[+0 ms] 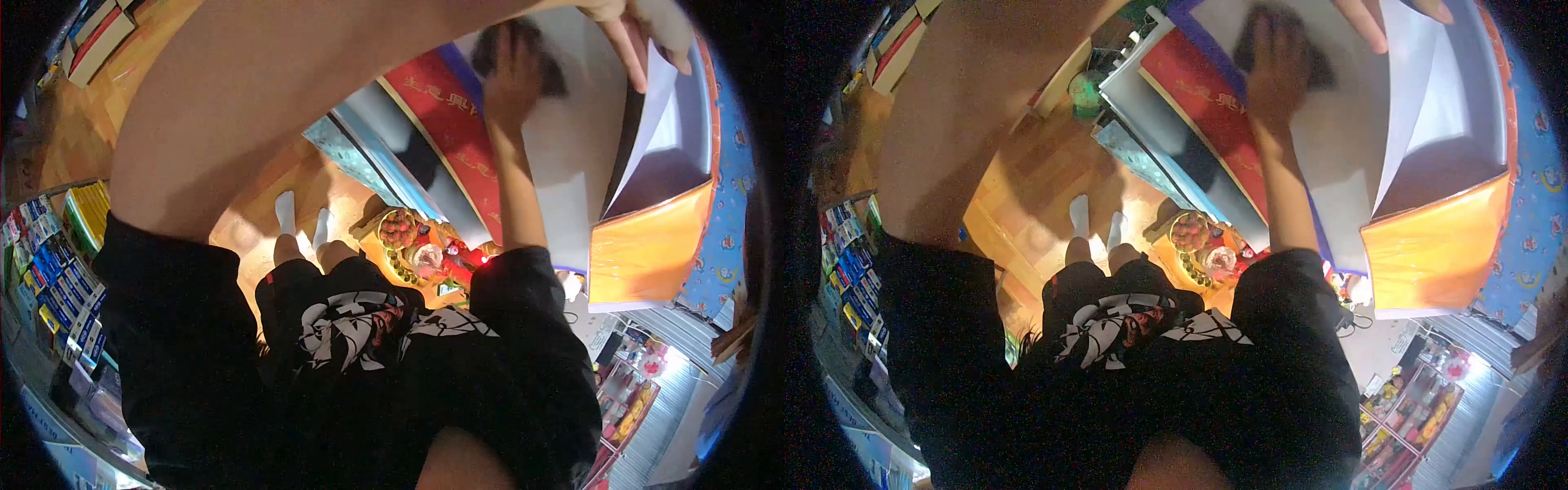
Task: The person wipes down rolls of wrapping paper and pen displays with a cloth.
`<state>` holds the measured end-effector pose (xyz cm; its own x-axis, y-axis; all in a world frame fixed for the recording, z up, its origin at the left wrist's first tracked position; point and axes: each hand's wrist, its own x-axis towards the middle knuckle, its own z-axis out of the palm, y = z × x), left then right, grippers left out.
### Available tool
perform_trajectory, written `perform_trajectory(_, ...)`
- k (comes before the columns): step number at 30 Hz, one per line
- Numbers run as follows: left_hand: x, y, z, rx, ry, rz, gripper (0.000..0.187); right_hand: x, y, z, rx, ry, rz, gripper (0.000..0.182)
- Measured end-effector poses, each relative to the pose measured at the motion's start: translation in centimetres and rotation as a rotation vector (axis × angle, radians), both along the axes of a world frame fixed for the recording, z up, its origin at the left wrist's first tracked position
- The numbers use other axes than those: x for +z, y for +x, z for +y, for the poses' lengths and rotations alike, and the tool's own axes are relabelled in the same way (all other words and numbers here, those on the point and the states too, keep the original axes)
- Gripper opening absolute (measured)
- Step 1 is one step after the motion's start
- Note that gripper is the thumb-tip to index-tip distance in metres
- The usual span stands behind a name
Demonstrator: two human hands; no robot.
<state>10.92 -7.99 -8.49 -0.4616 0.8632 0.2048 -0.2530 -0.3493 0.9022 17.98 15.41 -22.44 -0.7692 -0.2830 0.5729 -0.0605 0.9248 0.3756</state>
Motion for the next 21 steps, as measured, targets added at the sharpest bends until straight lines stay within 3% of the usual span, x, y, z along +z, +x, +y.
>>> perform_trajectory(6,1.4,-0.1,0.8,-0.072,-0.02,0.024,0.036,-2.2,14.0,8.7,-0.568,-0.046,0.111,0.06)
perform_trajectory(8,1.9,0.1,1.3,-0.105,-0.032,0.035,0.036,-2.5,18.7,9.3,-0.533,-0.201,0.248,0.057)
perform_trajectory(11,2.4,0.6,2.2,-0.144,-0.045,0.053,0.036,-3.3,24.4,10.3,-0.717,-0.144,0.342,0.054)
perform_trajectory(14,-0.1,1.0,3.7,-0.039,-0.6,0.312,0.047,-3.5,27.2,8.3,-0.769,-0.407,0.482,0.047)
perform_trajectory(15,0.4,1.8,2.0,-0.026,-0.427,0.051,0.051,-3.4,27.4,7.5,-0.769,-0.498,0.532,0.045)
perform_trajectory(16,1.1,2.6,0.3,-0.015,-0.25,-0.203,0.056,-3.0,27.0,5.2,-0.659,-0.42,0.478,0.04)
perform_trajectory(17,-0.9,2.9,1.8,0.143,-0.121,-0.197,0.048,-3.9,25.9,3.2,-0.421,-0.801,0.466,0.041)
perform_trajectory(18,-3.9,3.2,3.6,0.297,0.011,-0.185,0.041,-3.8,23.7,0.1,-0.371,-1.099,0.366,0.04)
perform_trajectory(19,-5.1,3.0,3.6,0.297,0.131,-0.136,0.04,-3.1,20.6,-2.5,-0.302,-1.513,0.247,0.038)
perform_trajectory(20,-5.1,3.2,3.4,0.293,0.13,-0.12,0.04,-2.0,17.2,-3.9,-0.284,-1.682,0.105,0.038)
perform_trajectory(21,-4.9,3.5,3.1,0.296,0.056,-0.145,0.039,-3.2,13.9,-3.3,-0.086,-1.993,0.108,0.036)
